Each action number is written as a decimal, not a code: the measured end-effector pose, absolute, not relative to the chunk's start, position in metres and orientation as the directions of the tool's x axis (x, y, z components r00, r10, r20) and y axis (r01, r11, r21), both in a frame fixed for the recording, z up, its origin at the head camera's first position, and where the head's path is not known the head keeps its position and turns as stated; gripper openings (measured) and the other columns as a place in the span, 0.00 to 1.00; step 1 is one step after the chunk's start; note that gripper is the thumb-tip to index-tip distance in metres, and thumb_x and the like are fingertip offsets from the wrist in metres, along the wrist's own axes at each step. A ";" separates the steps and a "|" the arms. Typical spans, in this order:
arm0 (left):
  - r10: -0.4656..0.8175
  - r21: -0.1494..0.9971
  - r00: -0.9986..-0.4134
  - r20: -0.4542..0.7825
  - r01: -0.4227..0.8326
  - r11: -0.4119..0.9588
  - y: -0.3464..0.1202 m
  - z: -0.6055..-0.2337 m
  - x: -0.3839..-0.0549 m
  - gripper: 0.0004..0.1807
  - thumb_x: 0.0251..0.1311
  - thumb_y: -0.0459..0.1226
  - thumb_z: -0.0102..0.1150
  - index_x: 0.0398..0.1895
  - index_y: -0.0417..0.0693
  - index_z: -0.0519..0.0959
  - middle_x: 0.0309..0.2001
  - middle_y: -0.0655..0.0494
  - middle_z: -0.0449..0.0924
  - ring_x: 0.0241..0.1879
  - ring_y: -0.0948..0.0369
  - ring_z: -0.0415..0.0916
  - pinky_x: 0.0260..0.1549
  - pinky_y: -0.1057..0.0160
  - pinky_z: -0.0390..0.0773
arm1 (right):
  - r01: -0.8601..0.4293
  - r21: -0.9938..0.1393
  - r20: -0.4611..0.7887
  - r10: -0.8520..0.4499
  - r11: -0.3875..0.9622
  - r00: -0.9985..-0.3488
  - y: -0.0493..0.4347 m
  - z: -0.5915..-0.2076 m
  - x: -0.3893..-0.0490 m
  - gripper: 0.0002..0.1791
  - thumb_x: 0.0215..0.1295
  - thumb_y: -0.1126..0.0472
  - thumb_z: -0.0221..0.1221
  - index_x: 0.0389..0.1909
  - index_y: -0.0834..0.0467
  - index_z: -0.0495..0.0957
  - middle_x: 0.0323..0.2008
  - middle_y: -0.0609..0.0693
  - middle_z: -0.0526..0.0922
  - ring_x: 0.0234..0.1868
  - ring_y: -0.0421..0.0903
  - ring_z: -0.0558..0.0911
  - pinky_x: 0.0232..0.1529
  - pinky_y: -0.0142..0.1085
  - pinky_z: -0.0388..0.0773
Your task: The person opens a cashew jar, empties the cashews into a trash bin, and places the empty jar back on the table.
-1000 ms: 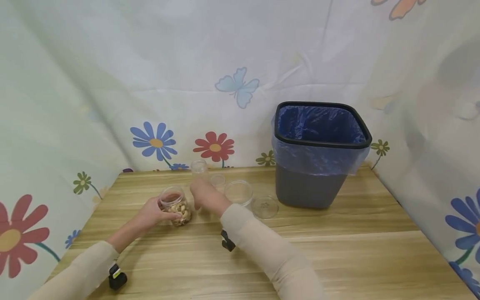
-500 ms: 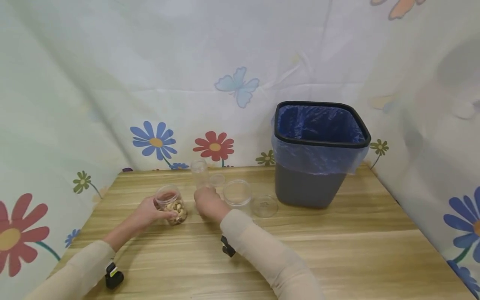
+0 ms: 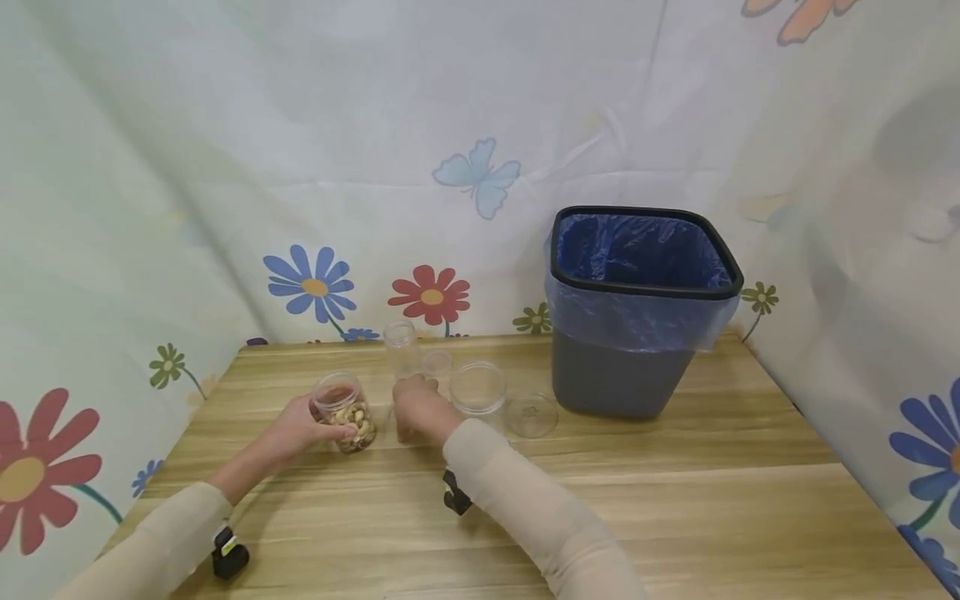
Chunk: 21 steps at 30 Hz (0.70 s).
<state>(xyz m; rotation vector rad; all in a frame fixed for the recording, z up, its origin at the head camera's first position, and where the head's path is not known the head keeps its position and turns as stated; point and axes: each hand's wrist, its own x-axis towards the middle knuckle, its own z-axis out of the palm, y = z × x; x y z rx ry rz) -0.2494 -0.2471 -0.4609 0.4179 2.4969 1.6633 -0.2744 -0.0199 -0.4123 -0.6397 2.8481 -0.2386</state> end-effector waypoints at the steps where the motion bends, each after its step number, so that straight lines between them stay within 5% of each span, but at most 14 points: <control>1: 0.288 0.920 -0.956 0.059 0.164 0.355 -0.247 -0.461 -0.249 0.37 0.49 0.38 0.80 0.64 0.50 0.76 0.66 0.49 0.76 0.62 0.55 0.72 0.56 0.68 0.72 | -0.420 -0.210 -0.155 -0.455 0.883 -0.877 -0.019 -0.410 -0.273 0.24 0.51 0.53 0.78 0.44 0.60 0.81 0.42 0.53 0.82 0.48 0.51 0.79 0.52 0.42 0.77; 7: 0.305 0.938 -0.952 0.041 0.142 0.317 -0.246 -0.460 -0.249 0.38 0.50 0.37 0.80 0.67 0.48 0.74 0.67 0.47 0.74 0.66 0.53 0.70 0.58 0.66 0.71 | -0.524 -0.271 -0.066 -0.558 0.808 -0.827 -0.014 -0.381 -0.263 0.27 0.69 0.48 0.65 0.60 0.61 0.78 0.55 0.54 0.83 0.56 0.49 0.81 0.56 0.39 0.78; 15: 0.324 0.935 -0.945 0.050 0.158 0.316 -0.247 -0.460 -0.251 0.39 0.52 0.38 0.78 0.68 0.46 0.73 0.69 0.47 0.73 0.70 0.47 0.65 0.68 0.44 0.61 | -0.618 -0.264 0.028 -0.635 0.740 -0.772 0.008 -0.324 -0.249 0.27 0.73 0.50 0.61 0.67 0.60 0.74 0.64 0.55 0.78 0.62 0.50 0.79 0.59 0.41 0.77; 21: 0.310 0.928 -0.949 0.050 0.159 0.337 -0.248 -0.463 -0.252 0.38 0.51 0.38 0.79 0.67 0.48 0.74 0.67 0.48 0.75 0.67 0.51 0.69 0.62 0.60 0.68 | -0.708 -0.239 0.182 -0.686 0.664 -0.705 0.038 -0.280 -0.235 0.22 0.72 0.57 0.61 0.63 0.61 0.77 0.60 0.54 0.81 0.58 0.49 0.81 0.59 0.40 0.77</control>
